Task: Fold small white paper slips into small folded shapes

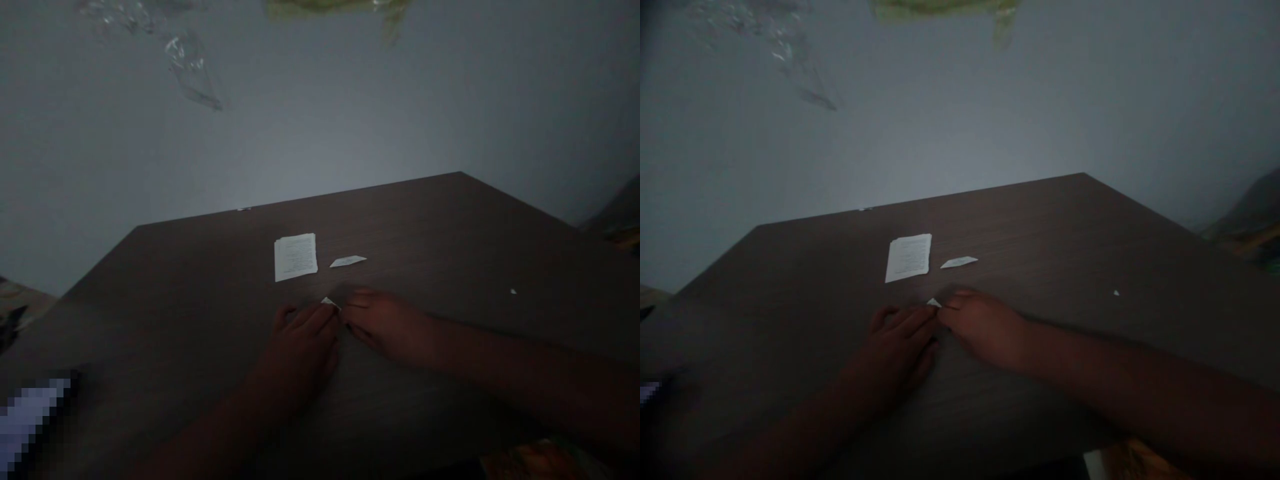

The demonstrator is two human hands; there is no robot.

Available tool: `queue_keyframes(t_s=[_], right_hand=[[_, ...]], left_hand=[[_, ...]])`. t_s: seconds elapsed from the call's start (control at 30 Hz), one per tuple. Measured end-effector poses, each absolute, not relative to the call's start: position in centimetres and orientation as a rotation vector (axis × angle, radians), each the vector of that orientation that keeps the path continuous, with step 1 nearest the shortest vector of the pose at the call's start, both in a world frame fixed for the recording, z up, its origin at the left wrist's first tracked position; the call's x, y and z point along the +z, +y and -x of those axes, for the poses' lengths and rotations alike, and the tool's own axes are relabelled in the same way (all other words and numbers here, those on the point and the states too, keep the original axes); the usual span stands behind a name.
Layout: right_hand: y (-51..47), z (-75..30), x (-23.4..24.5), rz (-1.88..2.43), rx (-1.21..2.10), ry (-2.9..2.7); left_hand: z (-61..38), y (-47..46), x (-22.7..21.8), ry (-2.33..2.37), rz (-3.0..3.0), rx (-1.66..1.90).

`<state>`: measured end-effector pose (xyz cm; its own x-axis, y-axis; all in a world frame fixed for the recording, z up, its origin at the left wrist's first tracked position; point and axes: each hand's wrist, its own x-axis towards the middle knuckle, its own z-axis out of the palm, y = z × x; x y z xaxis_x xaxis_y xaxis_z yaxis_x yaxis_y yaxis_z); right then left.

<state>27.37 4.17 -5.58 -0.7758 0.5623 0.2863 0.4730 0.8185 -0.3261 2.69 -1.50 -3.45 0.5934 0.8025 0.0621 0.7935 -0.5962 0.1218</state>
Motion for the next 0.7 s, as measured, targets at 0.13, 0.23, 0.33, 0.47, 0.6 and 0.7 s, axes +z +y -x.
queue_keyframes(t_s=[0.13, 0.23, 0.33, 0.47, 0.6, 0.7], right_hand=[[4.2, -27.4, -5.7, 0.73, 0.326, -2.692], [4.3, -27.6, -5.5, 0.698, 0.327, -2.717], [4.7, -28.0, -5.1, 0.623, 0.306, -2.752], [5.5, -28.8, -4.3, 0.449, 0.354, -2.783], [6.0, -29.1, -3.9, 0.351, 0.451, -2.785], [6.2, -29.1, -3.9, 0.401, 0.559, -2.774]], left_hand=[[-2.4, -1.5, -4.0, 1.354, -2.737, 0.195], [-2.2, -1.3, -4.2, 1.319, -2.709, 0.186], [-2.0, -1.1, -4.0, 1.284, -2.674, 0.199], [-1.9, -0.9, -3.2, 1.248, -2.608, 0.184], [-1.8, -0.9, -2.6, 1.243, -2.578, 0.141], [-1.7, -0.8, -2.5, 1.227, -2.58, 0.118]])
